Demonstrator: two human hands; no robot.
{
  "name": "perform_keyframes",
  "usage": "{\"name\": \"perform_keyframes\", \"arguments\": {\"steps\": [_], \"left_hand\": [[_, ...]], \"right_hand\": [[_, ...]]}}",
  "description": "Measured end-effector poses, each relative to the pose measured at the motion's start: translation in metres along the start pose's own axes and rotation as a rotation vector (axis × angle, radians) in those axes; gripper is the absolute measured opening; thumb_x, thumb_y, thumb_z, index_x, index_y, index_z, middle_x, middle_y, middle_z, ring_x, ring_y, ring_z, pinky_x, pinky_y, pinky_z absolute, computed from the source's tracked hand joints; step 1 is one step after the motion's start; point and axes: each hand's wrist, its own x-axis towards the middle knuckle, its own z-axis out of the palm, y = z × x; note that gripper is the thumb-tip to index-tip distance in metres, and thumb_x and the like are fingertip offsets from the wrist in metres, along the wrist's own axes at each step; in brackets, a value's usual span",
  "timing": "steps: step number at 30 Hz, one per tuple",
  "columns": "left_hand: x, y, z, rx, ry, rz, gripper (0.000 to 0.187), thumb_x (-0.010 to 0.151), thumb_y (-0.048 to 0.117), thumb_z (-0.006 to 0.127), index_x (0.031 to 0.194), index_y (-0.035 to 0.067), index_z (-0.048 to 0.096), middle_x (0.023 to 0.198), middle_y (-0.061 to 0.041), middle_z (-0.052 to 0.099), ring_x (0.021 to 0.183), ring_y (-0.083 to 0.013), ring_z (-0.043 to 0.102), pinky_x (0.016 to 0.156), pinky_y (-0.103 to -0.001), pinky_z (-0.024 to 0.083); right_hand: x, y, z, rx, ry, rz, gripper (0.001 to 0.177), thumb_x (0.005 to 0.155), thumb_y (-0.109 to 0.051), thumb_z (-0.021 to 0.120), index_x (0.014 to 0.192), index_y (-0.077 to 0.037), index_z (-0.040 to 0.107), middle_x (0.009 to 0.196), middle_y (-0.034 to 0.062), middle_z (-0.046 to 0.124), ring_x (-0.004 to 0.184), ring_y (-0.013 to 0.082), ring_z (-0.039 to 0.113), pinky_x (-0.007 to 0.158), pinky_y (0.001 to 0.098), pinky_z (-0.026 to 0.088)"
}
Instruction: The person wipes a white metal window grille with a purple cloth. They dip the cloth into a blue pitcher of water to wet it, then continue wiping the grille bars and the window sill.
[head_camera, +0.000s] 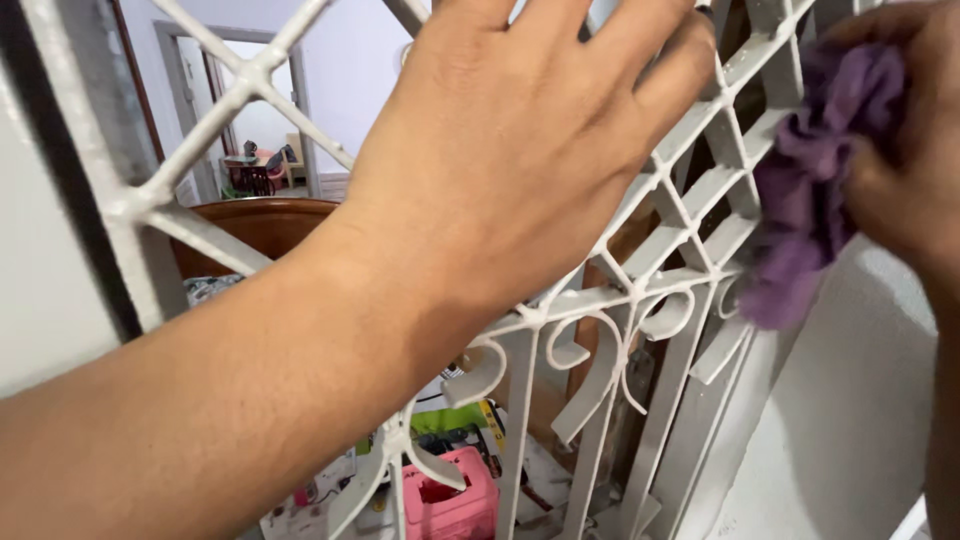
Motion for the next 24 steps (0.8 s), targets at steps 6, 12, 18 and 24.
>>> {"name": "perform_keyframes", "arguments": {"steps": [6,12,18,24], "left_hand": [[0.001,-0.001,-0.003,-0.014,0.002,-0.01,0.034,0.1,0.025,0.062,0.13,0.011,0.064,0.139,-0.007,0.057,0.125,-0.0252,0.052,0.098,-0.043,0.043],[-0.002,-0.006,-0.019,-0.051,-0.108,0.067,0.037,0.101,0.027,0.06,0.133,0.007,0.063,0.15,-0.011,0.053,0.139,-0.0358,0.045,0.118,-0.053,0.032],[-0.036,-0.015,-0.06,-0.147,-0.375,0.146,0.057,0.095,0.036,0.056,0.145,0.008,0.058,0.156,-0.012,0.048,0.15,-0.03,0.035,0.124,-0.056,0.022],[-0.07,-0.032,-0.112,-0.138,-0.491,0.163,0.067,0.092,0.043,0.052,0.152,0.013,0.049,0.159,-0.008,0.045,0.148,-0.0281,0.037,0.123,-0.057,0.023]], "right_hand": [[-0.012,-0.016,-0.004,-0.337,-0.003,0.032,0.054,0.083,0.02,0.06,0.135,0.004,0.055,0.106,0.0198,0.066,0.094,0.0311,0.069,0.081,0.0367,0.056],[-0.006,-0.006,0.01,-0.144,0.051,-0.052,0.048,0.101,0.01,0.055,0.146,0.003,0.042,0.126,0.023,0.06,0.117,0.0332,0.061,0.099,0.0433,0.053],[0.01,-0.043,0.052,-0.116,0.069,-0.145,0.044,0.118,0.0,0.049,0.158,0.002,0.029,0.146,0.0261,0.054,0.139,0.0353,0.053,0.117,0.0499,0.05],[-0.032,-0.1,0.042,0.01,-0.075,0.186,0.073,0.092,0.013,0.049,0.161,-0.009,0.034,0.129,0.0238,0.059,0.107,0.0264,0.058,0.078,0.0387,0.056]]}}
